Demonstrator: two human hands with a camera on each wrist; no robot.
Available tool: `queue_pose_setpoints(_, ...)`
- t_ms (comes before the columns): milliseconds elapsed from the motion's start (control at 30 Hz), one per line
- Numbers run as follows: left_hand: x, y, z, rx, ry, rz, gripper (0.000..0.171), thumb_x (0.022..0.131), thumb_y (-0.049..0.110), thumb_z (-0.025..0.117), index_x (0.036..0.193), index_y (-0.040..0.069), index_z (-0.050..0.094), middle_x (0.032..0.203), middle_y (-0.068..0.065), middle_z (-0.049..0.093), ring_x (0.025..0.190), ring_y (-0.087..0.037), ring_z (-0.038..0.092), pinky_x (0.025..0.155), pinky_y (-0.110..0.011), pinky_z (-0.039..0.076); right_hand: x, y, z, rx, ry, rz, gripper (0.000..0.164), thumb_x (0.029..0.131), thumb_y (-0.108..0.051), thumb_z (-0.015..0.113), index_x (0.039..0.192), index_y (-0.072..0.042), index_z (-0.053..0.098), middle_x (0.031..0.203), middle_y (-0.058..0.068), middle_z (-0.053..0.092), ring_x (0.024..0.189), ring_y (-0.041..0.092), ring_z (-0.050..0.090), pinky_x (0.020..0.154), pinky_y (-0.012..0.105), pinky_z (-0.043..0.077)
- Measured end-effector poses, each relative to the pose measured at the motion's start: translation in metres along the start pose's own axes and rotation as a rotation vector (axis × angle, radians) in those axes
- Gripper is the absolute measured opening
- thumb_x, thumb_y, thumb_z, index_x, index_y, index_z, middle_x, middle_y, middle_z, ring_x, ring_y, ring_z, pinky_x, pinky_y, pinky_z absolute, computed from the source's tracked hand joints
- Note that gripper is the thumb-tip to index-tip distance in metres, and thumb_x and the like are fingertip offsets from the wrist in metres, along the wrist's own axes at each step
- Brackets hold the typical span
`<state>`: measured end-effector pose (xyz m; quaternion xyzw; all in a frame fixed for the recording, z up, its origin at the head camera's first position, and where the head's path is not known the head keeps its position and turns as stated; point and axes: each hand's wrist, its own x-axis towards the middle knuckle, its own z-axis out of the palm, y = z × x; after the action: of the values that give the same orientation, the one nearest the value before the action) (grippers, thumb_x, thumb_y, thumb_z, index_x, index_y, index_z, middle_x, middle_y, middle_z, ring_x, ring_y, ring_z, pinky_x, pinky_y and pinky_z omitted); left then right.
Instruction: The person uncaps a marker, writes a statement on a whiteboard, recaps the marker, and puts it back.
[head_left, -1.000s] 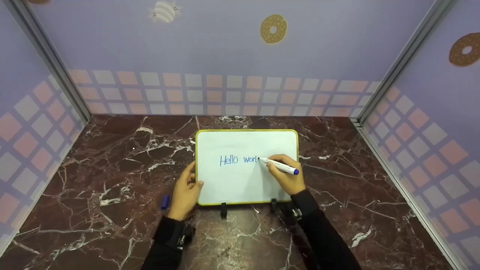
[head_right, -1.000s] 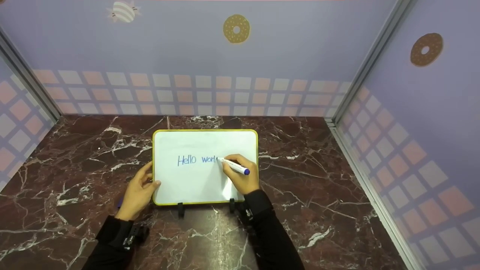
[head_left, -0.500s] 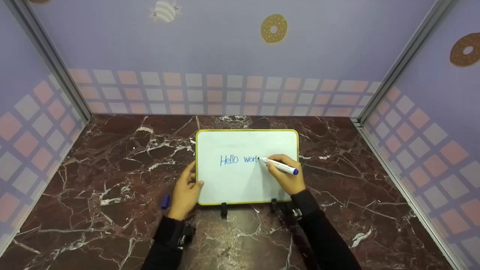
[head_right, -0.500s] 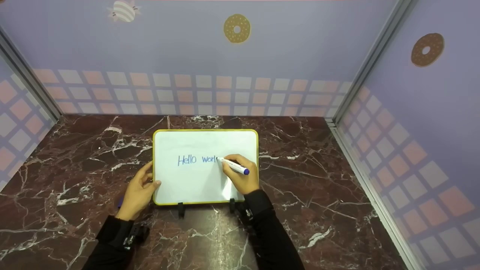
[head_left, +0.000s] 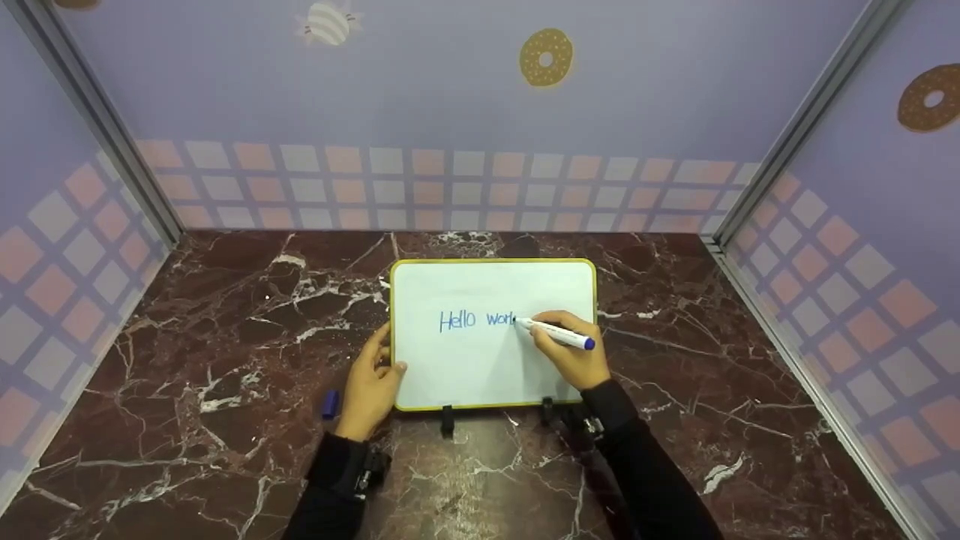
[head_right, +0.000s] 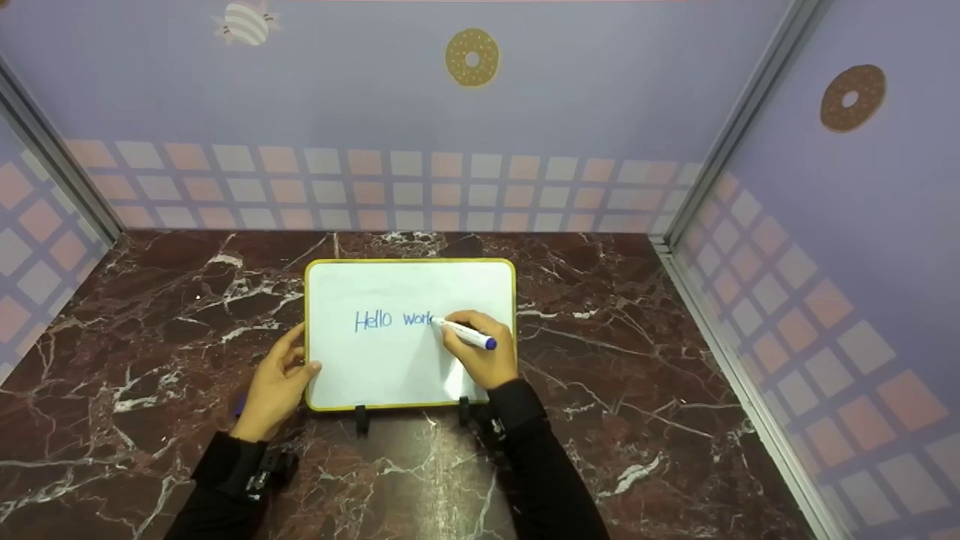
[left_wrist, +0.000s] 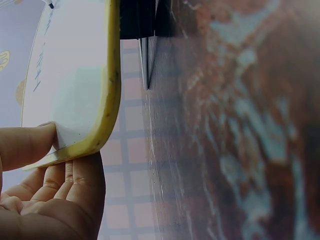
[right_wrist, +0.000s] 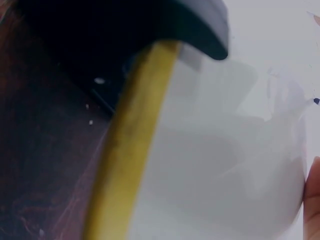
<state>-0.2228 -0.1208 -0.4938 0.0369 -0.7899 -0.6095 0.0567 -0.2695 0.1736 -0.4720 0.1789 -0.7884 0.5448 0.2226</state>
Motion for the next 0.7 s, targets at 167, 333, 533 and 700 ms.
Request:
queue_pose_setpoints(167, 0.001, 0.0, 0.0, 0.001, 0.003, -0.002, 0.067, 0.092, -0.004, 0.055, 0.153, 0.014, 0.034, 0.118, -0.02, 0.062, 0.089, -0.029, 0.07, 0.076, -0.038, 0.057, -0.001, 0.001, -0.001, 0.005, -0.012, -0.053, 0.008, 0.082, 0.0, 0.074, 0.089, -0.002, 0.075, 0.081, 0.011, 0.073, 0.068, 0.003, 0.061, 0.06, 0.016, 0.05)
queue_pose_setpoints(333, 0.001, 0.0, 0.001, 0.0, 0.003, -0.004, 0.066, 0.093, -0.004, 0.055, 0.153, 0.014, 0.034, 0.118, -0.02, 0.062, 0.088, -0.028, 0.07, 0.075, -0.037, 0.057, -0.002, 0.001, -0.002, -0.004, -0.012, -0.055, 0.01, 0.081, 0.0, 0.075, 0.09, -0.003, 0.076, 0.081, 0.011, 0.073, 0.067, 0.002, 0.06, 0.059, 0.015, 0.049)
queue_pose_setpoints(533, 0.0, 0.0, 0.0, -0.017, -0.015, -0.001, 0.065, 0.094, -0.003, 0.054, 0.153, 0.014, 0.032, 0.12, -0.02, 0.06, 0.092, -0.031, 0.069, 0.077, -0.04, 0.058, -0.003, -0.004, -0.002, -0.01, -0.01, -0.007, 0.01, 0.08, 0.005, 0.074, 0.089, 0.001, 0.074, 0.08, 0.015, 0.072, 0.066, 0.002, 0.058, 0.059, 0.014, 0.047)
queue_pose_setpoints(700, 0.0, -0.001, -0.001, -0.024, -0.019, 0.004, 0.065, 0.094, -0.004, 0.053, 0.154, 0.013, 0.032, 0.12, -0.021, 0.059, 0.091, -0.03, 0.069, 0.077, -0.04, 0.058, -0.003, -0.022, -0.004, -0.003, -0.008, 0.006, 0.01, 0.079, 0.009, 0.072, 0.088, 0.008, 0.072, 0.079, 0.019, 0.071, 0.066, 0.001, 0.057, 0.06, 0.013, 0.046)
